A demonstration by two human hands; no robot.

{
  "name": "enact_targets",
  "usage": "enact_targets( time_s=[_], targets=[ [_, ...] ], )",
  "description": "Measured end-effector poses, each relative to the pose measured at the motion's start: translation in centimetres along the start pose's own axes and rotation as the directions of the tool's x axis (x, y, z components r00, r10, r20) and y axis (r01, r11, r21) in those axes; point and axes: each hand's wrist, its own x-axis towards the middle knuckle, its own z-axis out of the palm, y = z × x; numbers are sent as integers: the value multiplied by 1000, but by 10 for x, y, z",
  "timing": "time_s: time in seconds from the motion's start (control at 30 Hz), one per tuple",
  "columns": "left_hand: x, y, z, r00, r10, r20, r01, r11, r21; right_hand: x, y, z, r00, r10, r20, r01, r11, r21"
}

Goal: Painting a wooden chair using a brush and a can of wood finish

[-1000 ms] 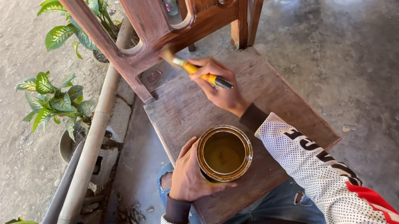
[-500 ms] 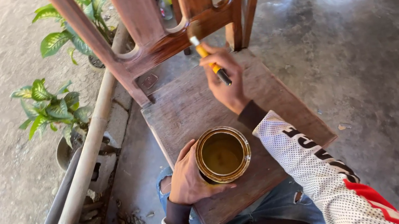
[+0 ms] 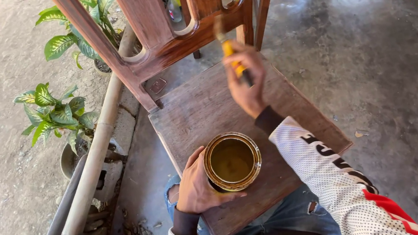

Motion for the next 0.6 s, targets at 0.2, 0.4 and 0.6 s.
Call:
enact_targets(
  time_s=[0.2, 0.4, 0.6],
  targets=[
    [1, 1, 2, 999, -10, -31, 10, 1000, -5, -32, -14, 24, 942, -7, 336, -117, 931, 346],
    [6, 9, -5, 1000, 4, -22, -4, 1000, 11, -14, 17, -18, 993, 35, 115, -40, 998, 43],
    [4, 5, -4, 1000, 0, -2, 0, 1000, 30, -20, 32, -46, 959, 282, -11, -281, 957, 79]
  ],
)
